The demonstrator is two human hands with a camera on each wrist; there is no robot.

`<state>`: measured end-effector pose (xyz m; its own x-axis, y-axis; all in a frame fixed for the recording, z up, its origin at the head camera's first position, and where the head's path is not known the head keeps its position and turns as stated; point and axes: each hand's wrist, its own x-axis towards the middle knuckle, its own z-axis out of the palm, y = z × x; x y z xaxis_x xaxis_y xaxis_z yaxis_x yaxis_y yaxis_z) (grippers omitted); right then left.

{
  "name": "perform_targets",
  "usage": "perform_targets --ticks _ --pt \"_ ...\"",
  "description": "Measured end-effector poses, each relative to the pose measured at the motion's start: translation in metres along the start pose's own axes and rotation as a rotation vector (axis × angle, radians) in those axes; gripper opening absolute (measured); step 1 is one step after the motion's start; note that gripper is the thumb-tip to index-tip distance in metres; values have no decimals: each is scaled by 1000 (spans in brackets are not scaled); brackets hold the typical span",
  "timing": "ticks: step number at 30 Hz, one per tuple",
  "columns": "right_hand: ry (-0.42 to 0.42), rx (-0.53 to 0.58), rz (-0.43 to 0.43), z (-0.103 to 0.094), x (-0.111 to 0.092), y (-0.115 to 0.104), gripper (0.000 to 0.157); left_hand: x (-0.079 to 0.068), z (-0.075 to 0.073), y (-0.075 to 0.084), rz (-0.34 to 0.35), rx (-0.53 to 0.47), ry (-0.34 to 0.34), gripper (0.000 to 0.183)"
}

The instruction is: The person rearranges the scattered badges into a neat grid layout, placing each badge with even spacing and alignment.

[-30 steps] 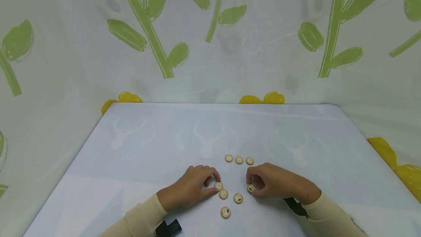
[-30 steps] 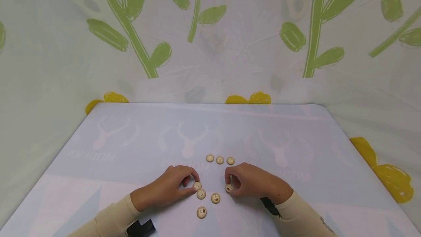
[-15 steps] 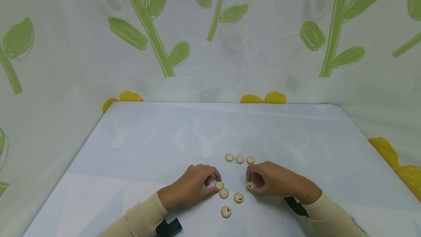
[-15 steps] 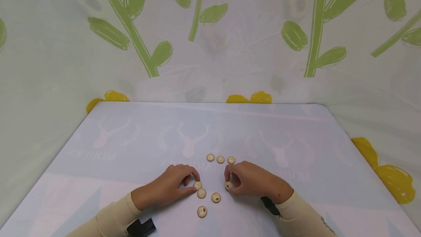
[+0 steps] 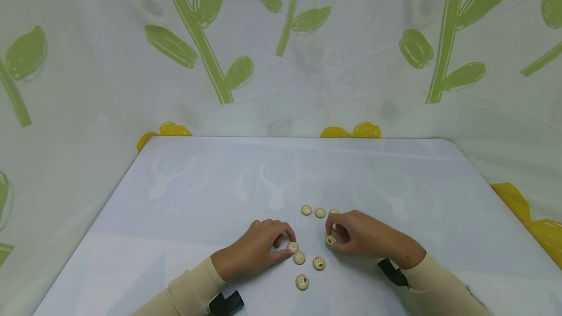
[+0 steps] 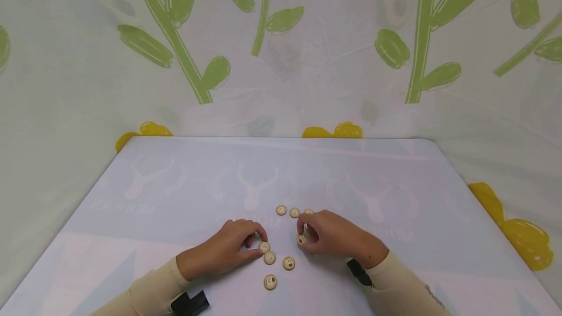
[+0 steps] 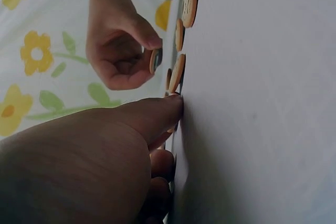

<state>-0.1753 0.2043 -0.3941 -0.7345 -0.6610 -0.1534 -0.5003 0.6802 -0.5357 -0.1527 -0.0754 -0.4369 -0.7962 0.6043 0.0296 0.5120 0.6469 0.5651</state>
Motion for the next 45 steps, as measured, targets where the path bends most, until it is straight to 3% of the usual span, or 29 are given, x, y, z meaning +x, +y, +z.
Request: perform_targets --ticks 19,29,45 --pt "71 -127 23 0 20 -1 17 1 -2 -1 0 8 2 17" --pt "78 -179 97 0 28 -2 16 2 -2 0 21 17 6 18" --pt "64 -176 59 4 32 -1 16 -1 0 -1 19 18 17 18"
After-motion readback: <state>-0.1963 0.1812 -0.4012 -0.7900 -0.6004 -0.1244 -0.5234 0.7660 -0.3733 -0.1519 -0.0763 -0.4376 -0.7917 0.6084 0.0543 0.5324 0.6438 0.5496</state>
